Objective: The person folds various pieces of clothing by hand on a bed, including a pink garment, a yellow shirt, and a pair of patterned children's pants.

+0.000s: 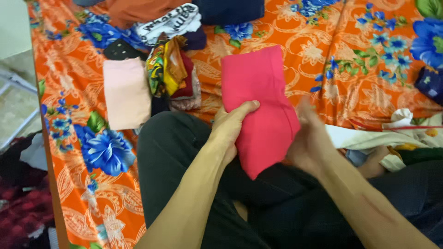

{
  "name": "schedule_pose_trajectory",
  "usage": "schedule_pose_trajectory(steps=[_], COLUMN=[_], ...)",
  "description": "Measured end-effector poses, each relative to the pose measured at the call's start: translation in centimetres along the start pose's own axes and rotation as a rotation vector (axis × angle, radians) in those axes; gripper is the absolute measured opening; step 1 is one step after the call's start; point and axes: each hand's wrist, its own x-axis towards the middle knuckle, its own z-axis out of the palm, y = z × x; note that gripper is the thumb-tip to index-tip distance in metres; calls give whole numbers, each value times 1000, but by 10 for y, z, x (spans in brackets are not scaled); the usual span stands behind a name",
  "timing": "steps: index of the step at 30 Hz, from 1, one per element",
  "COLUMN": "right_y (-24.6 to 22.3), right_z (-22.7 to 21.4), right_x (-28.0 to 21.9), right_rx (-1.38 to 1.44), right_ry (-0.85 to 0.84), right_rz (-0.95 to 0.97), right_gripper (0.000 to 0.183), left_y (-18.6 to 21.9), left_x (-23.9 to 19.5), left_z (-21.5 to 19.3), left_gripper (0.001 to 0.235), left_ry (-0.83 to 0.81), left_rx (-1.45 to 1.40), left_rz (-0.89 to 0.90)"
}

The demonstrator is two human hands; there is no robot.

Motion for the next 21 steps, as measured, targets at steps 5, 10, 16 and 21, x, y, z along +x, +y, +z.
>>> schedule_pose_trajectory(steps=[5,10,16,21], right_y=[-16,-7,7,34], right_z=[16,53,121,212], right_x=[-4,6,19,29], right_rx=[-7,-18,-161,-204], right_ry=[-149,-156,-275,-511], right_rz=[9,-214,-478,-560], right_gripper=[115,76,61,40], left_y=[15,62,105,149], left_x=[-20,-29,-49,-74], left_z=[-13,-46,-100,-180], left_gripper=[73,71,81,63], left_ry=[-35,40,204,327], left_rx=[90,400,333,71], left_rz=[66,261,550,479])
